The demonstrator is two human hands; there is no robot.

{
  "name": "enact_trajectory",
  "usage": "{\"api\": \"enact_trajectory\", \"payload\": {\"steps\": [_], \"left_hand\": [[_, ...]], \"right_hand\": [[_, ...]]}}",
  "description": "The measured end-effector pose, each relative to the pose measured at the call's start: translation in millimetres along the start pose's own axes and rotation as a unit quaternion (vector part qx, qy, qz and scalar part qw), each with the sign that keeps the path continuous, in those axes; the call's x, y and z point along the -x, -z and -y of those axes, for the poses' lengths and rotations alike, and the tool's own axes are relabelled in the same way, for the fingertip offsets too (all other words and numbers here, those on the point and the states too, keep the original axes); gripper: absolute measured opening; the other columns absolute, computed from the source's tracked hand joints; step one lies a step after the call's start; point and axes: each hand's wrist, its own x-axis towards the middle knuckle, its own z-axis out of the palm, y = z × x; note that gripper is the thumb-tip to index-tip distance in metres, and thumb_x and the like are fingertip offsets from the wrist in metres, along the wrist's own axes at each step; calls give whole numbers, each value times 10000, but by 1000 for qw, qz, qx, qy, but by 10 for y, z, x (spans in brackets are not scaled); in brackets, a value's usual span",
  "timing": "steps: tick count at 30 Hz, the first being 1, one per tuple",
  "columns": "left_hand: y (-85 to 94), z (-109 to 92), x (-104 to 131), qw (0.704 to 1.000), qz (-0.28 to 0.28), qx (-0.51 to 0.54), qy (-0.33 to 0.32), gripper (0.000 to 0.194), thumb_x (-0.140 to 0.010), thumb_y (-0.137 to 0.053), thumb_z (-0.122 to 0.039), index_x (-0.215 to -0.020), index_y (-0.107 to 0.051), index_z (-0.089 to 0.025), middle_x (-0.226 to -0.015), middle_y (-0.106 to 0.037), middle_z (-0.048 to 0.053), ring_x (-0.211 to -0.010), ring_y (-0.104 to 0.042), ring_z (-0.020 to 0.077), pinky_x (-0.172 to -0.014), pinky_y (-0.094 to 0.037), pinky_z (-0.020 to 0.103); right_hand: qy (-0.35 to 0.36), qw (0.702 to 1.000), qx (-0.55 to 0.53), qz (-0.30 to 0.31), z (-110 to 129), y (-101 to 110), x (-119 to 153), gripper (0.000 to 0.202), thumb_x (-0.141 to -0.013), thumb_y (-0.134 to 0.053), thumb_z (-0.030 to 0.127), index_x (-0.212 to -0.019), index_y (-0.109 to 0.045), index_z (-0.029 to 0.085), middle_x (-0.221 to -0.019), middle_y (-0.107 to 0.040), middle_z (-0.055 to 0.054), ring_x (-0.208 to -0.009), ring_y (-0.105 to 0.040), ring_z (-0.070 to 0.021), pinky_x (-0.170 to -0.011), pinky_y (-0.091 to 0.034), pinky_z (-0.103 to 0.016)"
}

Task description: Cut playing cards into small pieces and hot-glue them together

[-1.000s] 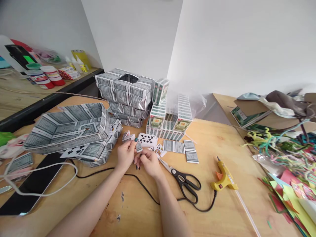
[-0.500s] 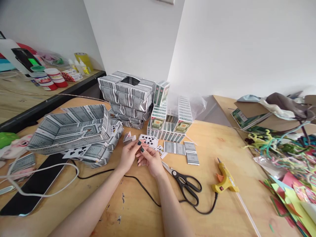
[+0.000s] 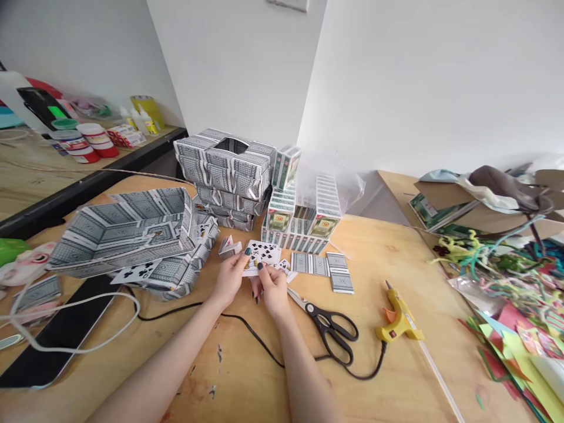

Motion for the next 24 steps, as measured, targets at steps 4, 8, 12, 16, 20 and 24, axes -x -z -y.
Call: {"api": "enact_trajectory", "payload": {"steps": [4, 8, 12, 16, 20, 24], "left_hand": [[1, -43, 20, 996, -23, -75, -28, 348, -762, -470, -428, -535, -438, -166, -507, -423, -28, -508, -384, 97, -481, -314, 206], [-16, -84, 80, 995, 1, -89, -53, 333, -768, -465, -422, -549, -434, -174, -528, -426, -25, -523, -399, 104, -486, -317, 209], [-59, -63, 113, 997, 39, -58, -40, 302, -777, -452, -438, -628, -471, -177, -568, -464, -18, -531, -429, 113, -482, -333, 214], [-110, -27, 100, 997, 77, 12, -3, 291, -781, -449, -453, -722, -493, -172, -601, -495, -10, -524, -457, 116, -476, -350, 222], [-121, -31, 74, 998, 60, 15, -3, 294, -766, -477, -442, -647, -457, -174, -539, -429, -42, -464, -402, 88, -447, -316, 206], [-99, -39, 63, 999, 14, -42, -26, 306, -774, -463, -400, -569, -405, -180, -468, -376, -57, -431, -375, 81, -431, -289, 199]], "right_hand": [[7, 999, 34, 4, -15, -14, 25, 437, -809, -433, 546, -625, -526, 161, -352, -440, 54, -301, -335, -66, -351, -249, -204], [38, 992, 63, -100, -44, -4, 33, 445, -797, -420, 585, -612, -480, 185, -356, -392, 72, -325, -318, -70, -368, -261, -211], [40, 991, 36, -121, -71, -5, 54, 443, -778, -433, 604, -612, -472, 196, -348, -361, 82, -320, -278, -69, -363, -251, -215], [12, 996, -21, -87, -38, -18, 66, 456, -773, -427, 613, -572, -425, 204, -350, -366, 79, -311, -282, -66, -350, -248, -207], [-17, 995, 68, -78, 166, 79, 105, 478, -782, -406, 612, -547, -428, 196, -346, -379, 66, -299, -307, -67, -337, -247, -201], [-26, 957, 264, -114, 500, 405, 355, 396, -821, -381, 531, -711, -544, 187, -514, -548, 8, -421, -482, -120, -404, -356, -223]]}}
